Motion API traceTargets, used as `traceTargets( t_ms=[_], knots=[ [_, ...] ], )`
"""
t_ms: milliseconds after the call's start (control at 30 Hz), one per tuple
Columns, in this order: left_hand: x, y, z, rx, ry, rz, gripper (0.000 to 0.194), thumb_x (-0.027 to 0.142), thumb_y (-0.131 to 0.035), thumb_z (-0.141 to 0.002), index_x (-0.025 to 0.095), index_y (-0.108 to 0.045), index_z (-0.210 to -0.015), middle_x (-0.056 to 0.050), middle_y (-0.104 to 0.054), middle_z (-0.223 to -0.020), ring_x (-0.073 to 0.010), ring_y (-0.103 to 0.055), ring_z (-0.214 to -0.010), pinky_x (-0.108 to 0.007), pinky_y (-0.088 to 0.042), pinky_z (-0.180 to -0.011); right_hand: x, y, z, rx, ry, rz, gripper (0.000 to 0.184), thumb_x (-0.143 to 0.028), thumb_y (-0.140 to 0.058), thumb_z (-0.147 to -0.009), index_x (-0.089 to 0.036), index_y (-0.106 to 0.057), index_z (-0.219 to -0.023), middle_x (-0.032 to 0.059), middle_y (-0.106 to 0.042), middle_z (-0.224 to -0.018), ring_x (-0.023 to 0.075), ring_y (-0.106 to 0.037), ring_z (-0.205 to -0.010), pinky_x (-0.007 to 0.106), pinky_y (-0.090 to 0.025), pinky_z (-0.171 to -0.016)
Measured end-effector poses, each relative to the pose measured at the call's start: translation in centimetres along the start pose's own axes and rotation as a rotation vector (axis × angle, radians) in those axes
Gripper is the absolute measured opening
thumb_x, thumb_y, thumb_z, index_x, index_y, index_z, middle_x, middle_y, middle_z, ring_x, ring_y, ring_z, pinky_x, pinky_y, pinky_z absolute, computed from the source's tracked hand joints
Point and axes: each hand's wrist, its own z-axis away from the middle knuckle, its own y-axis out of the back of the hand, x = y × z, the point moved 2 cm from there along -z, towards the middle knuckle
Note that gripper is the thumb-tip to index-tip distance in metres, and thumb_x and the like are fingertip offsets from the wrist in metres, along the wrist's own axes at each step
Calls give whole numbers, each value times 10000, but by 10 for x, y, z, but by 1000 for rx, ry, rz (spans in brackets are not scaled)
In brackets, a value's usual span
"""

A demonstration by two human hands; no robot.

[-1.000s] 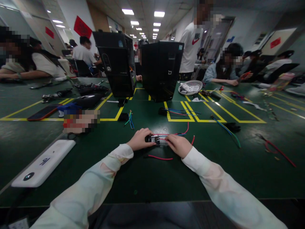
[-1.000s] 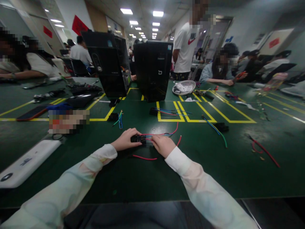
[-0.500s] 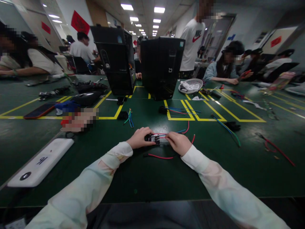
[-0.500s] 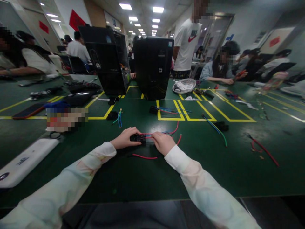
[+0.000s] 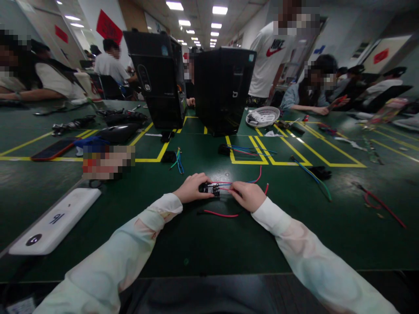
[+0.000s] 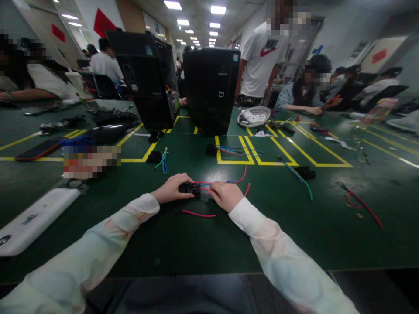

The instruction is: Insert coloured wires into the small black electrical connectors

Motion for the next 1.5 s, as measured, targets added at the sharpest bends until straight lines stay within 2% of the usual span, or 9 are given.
traceTargets(
  t_ms=[100, 233, 400, 633, 833, 967, 1500],
  knots=[
    [0, 0, 0, -8, -7, 6, 434, 544, -586, -716, 238, -560, -1022, -29, -543, -1021, -222, -481, -957, -329, -347, -798, 0, 0, 0, -15, 62, -41, 206, -269, -372, -903, -191, -558, -864, 36, -631, -852, 131, -572, -761, 222, -341, -627],
    [0, -1, -1, 2, 2, 13, 439, 546, -594, -708, 233, -561, -1014, -27, -542, -1022, -219, -483, -952, -325, -347, -791, 2, 0, 0, 14, 18, -46, 225, -276, -357, -910, -185, -556, -859, 44, -625, -858, 131, -569, -758, 220, -343, -626],
    [-1, -1, 0, -9, -7, 13, 433, 530, -599, -712, 243, -561, -1034, -24, -541, -1019, -216, -481, -951, -323, -344, -796, 2, -1, 1, -43, 110, -64, 190, -244, -375, -893, -182, -553, -872, 38, -623, -836, 133, -564, -752, 218, -351, -641],
    [-1, -1, 0, -7, -1, 3, 441, 534, -602, -709, 233, -560, -1029, -27, -541, -1010, -217, -483, -947, -321, -344, -792, 4, 0, 0, 50, 84, -70, 241, -264, -337, -915, -178, -562, -902, 55, -621, -876, 130, -563, -762, 220, -363, -658],
    [-2, -1, 0, -9, 4, 11, 438, 538, -599, -708, 241, -563, -1027, -25, -539, -1022, -219, -481, -959, -326, -341, -802, 4, -1, 0, -23, 81, -55, 196, -245, -375, -898, -189, -563, -884, 39, -630, -871, 132, -575, -767, 216, -359, -634],
    [-1, -1, 0, -8, 5, 17, 430, 530, -607, -702, 239, -565, -1016, -24, -543, -1018, -217, -481, -952, -323, -345, -796, 4, 0, 1, 23, 72, -47, 224, -259, -353, -908, -186, -564, -902, 48, -626, -884, 131, -572, -764, 220, -359, -632],
    [0, -1, 0, -12, 5, 10, 428, 525, -606, -706, 239, -563, -1022, -27, -543, -1010, -219, -487, -944, -326, -349, -795, 1, 3, 3, 48, 50, -6, 228, -276, -357, -908, -196, -569, -884, 36, -631, -864, 121, -567, -726, 224, -325, -593]
  ],
)
